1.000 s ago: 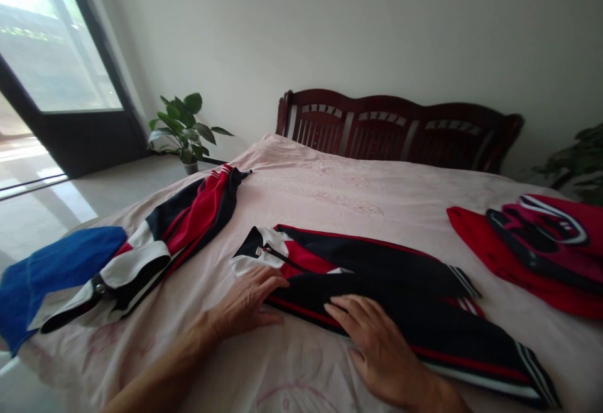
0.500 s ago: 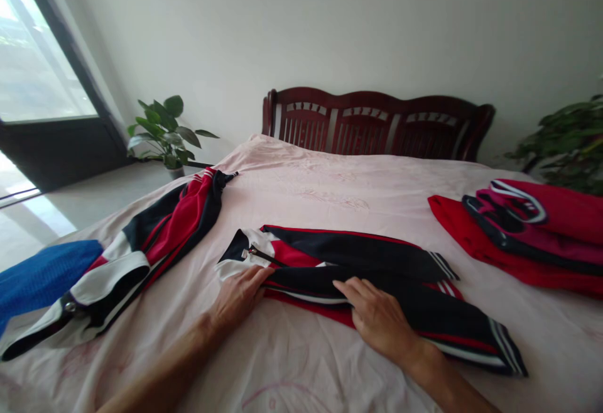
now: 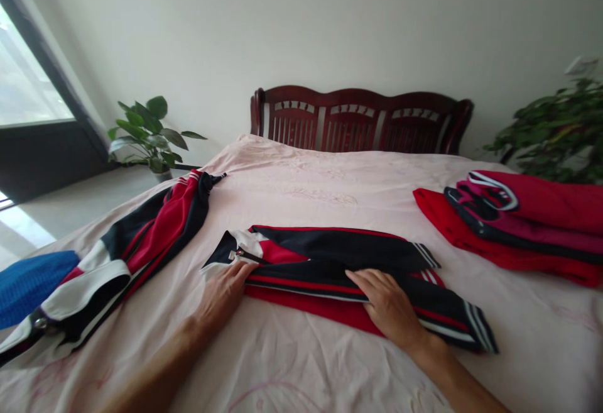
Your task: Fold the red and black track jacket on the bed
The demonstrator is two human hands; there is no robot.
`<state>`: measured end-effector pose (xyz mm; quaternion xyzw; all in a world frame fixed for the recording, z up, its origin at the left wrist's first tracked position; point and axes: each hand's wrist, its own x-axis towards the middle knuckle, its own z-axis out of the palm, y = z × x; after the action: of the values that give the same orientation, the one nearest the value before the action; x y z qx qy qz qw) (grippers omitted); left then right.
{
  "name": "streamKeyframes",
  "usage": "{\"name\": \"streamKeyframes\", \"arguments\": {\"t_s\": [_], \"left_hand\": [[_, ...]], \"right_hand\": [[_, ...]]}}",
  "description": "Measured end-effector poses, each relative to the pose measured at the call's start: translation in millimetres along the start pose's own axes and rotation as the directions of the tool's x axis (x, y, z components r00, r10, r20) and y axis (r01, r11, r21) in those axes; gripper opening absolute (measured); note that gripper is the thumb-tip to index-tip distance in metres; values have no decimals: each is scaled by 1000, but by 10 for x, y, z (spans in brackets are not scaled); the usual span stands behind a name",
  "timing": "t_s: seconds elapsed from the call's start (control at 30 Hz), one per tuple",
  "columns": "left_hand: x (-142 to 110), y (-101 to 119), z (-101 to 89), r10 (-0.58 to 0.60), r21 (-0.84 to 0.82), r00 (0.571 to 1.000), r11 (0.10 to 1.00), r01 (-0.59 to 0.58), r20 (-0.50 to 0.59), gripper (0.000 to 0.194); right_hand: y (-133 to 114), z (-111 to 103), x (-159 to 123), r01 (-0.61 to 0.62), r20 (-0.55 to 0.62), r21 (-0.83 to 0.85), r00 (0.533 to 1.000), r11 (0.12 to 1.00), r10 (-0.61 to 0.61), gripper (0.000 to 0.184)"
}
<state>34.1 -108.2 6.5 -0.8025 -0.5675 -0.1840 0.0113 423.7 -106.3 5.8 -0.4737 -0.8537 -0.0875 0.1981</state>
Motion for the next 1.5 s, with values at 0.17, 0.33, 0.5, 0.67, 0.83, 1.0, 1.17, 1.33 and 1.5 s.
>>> {"name": "streamKeyframes", "arguments": {"t_s": [0.17, 0.33, 0.5, 0.67, 0.83, 1.0, 1.17, 1.33, 1.5], "left_hand": [[-15, 36, 1, 89, 13, 996, 996, -89, 4, 54], [140, 205, -40, 68, -27, 994, 997, -66, 81, 60], [328, 289, -107, -180, -84, 959, 976, 202, 221, 46], [376, 254, -57, -221, -46, 936, 969, 242, 273, 37], [375, 250, -79, -208, -40, 931, 972, 230, 301, 33], [349, 255, -123, -191, -14, 919, 978, 208, 346, 33], [334, 253, -114, -163, -52, 942, 981, 186, 294, 28], [320, 167, -94, -125, -144, 960, 976, 165, 252, 33], [287, 44, -157, -74, -309, 964, 938, 154, 255, 28]], "right_hand": [[38, -88, -116, 48, -43, -13, 998, 999, -49, 73], [22, -277, -35, -47, -92, -184, 995, 982, 31, 63], [150, -450, 6, -221, -112, -362, 975, 906, 193, 52], [369, -535, -35, -403, 18, -384, 896, 831, 443, 44], [251, -516, -67, -595, -86, -241, 800, 767, 594, 47], [-29, -321, -376, -278, -88, 115, 953, 954, 288, 4], [30, -335, -492, -149, -33, -82, 989, 985, 146, 15], [115, -417, -337, -165, 44, -289, 982, 943, 185, 7], [133, -572, -311, -74, 78, -200, 993, 977, 91, 11]]}}
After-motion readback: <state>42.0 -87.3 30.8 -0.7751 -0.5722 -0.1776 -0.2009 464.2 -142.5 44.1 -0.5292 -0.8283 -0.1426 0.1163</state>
